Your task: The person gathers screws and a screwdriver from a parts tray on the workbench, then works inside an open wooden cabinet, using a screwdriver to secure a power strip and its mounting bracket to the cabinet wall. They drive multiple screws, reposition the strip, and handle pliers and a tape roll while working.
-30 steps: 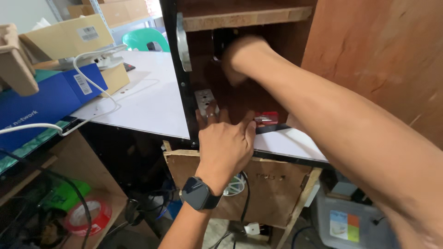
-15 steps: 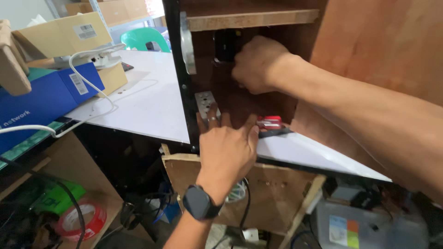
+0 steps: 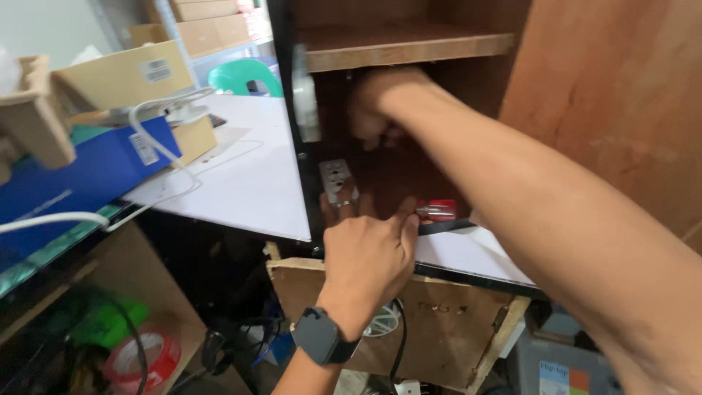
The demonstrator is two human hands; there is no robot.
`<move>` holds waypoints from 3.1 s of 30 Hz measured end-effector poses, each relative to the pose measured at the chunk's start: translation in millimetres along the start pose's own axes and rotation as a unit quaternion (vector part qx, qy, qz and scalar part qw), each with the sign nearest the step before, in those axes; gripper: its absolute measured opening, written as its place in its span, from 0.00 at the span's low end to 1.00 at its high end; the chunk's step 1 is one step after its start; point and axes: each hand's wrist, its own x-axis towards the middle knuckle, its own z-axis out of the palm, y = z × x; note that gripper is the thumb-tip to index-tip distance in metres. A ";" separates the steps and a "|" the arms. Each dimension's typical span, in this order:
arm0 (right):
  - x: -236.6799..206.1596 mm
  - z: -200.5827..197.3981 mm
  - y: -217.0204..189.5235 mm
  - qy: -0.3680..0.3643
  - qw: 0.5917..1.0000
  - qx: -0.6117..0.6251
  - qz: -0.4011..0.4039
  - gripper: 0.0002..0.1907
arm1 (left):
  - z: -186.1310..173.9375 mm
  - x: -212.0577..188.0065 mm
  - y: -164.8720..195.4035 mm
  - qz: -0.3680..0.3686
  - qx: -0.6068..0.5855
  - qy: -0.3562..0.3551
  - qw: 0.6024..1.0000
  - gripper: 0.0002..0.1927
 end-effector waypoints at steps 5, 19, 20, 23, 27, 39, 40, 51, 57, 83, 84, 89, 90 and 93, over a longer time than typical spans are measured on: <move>-26.8 20.5 23.0 0.150 0.978 -0.127 -0.075 0.16 | -1.1 -2.4 0.4 -0.005 -0.020 -0.005 1.000 0.18; -0.9 33.9 38.1 0.253 0.956 -0.101 -0.108 0.20 | 4.1 0.9 2.1 0.002 0.005 0.006 1.000 0.18; 3.0 30.5 38.4 0.236 0.964 -0.081 -0.094 0.20 | 4.2 1.8 1.8 0.000 0.006 0.004 1.000 0.18; 8.4 21.9 43.5 0.036 0.999 0.019 -0.004 0.25 | 3.2 2.6 0.3 -0.015 0.018 0.003 1.000 0.18; 9.9 22.4 38.6 0.012 1.000 0.011 -0.003 0.26 | 2.6 1.2 0.0 -0.009 0.020 -0.001 1.000 0.18; -30.9 36.5 27.2 0.256 0.927 -0.237 -0.136 0.12 | -2.3 1.7 0.5 -0.007 0.008 0.015 1.000 0.18; -29.3 35.8 24.1 0.246 0.931 -0.239 -0.123 0.12 | -1.5 2.0 -0.3 -0.007 0.003 0.015 1.000 0.18; 0.5 21.2 24.1 0.179 0.978 -0.097 -0.050 0.18 | 1.4 4.6 0.9 0.004 0.022 0.032 0.999 0.18; -7.2 40.1 18.9 0.289 0.952 -0.094 -0.036 0.14 | -1.1 2.4 2.2 -0.013 -0.025 -0.010 1.000 0.18; -337.4 261.3 332.3 0.644 0.707 0.234 0.177 0.13 | -29.3 12.5 219.3 0.294 -0.303 0.214 0.881 0.16; -325.2 281.8 343.0 0.637 0.713 0.228 0.183 0.13 | -23.0 20.3 234.0 0.335 -0.328 0.189 0.863 0.16; -294.2 335.7 377.5 0.562 0.767 0.159 0.266 0.15 | 19.7 60.9 283.2 0.315 -0.349 0.107 0.876 0.09; -290.9 336.1 377.4 0.531 0.781 0.140 0.298 0.16 | 29.8 69.3 289.0 0.296 -0.360 0.093 0.880 0.08; -289.5 327.3 367.9 0.478 0.806 0.081 0.340 0.19 | 59.6 88.8 308.4 0.211 -0.331 0.025 0.920 0.16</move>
